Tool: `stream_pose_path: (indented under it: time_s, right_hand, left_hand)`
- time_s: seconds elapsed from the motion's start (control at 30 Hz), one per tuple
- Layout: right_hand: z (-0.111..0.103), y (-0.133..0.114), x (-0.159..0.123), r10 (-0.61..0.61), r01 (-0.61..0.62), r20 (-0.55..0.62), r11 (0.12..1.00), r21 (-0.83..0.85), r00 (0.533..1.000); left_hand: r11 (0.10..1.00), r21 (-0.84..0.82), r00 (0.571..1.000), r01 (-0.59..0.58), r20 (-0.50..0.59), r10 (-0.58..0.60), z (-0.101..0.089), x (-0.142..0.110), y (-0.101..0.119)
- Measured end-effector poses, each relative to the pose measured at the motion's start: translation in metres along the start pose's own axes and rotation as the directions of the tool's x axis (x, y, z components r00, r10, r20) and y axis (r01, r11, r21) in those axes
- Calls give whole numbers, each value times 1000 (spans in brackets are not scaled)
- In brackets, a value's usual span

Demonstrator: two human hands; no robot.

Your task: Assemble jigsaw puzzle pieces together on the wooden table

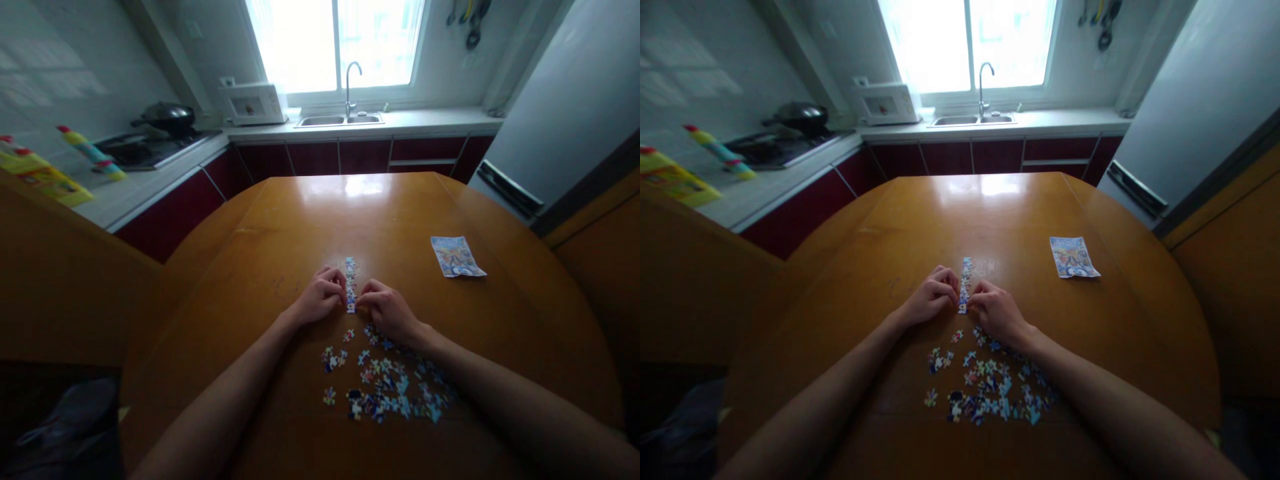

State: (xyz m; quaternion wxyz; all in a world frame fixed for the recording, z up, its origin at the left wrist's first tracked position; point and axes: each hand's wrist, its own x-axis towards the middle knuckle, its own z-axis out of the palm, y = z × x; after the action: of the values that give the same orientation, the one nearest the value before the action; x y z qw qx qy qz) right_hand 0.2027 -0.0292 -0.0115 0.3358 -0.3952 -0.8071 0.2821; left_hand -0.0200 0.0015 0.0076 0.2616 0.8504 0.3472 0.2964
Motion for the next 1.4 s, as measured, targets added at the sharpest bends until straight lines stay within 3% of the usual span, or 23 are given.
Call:
stream_pose_path:
  time_s: [0.27,0.53,0.73,0.97,1.4]
  right_hand:
    - [-1,-7,-1,-68,71,61,996,-51,996]
    - [-2,-12,1,-27,33,73,996,-78,997]
    - [0,-3,0,-9,12,-53,999,48,999]
    - [-3,-13,1,-76,78,85,997,-23,993]
    - [-5,-12,4,-49,53,96,998,-36,994]
  left_hand:
    - [999,8,998,-33,51,33,0,-2,-3]
    - [999,53,998,-9,69,5,2,0,-3]
    - [997,81,997,-3,75,-4,1,0,-2]
    - [997,80,998,4,67,-9,3,-1,-3]
    - [1000,-9,994,-21,105,22,-2,-1,3]
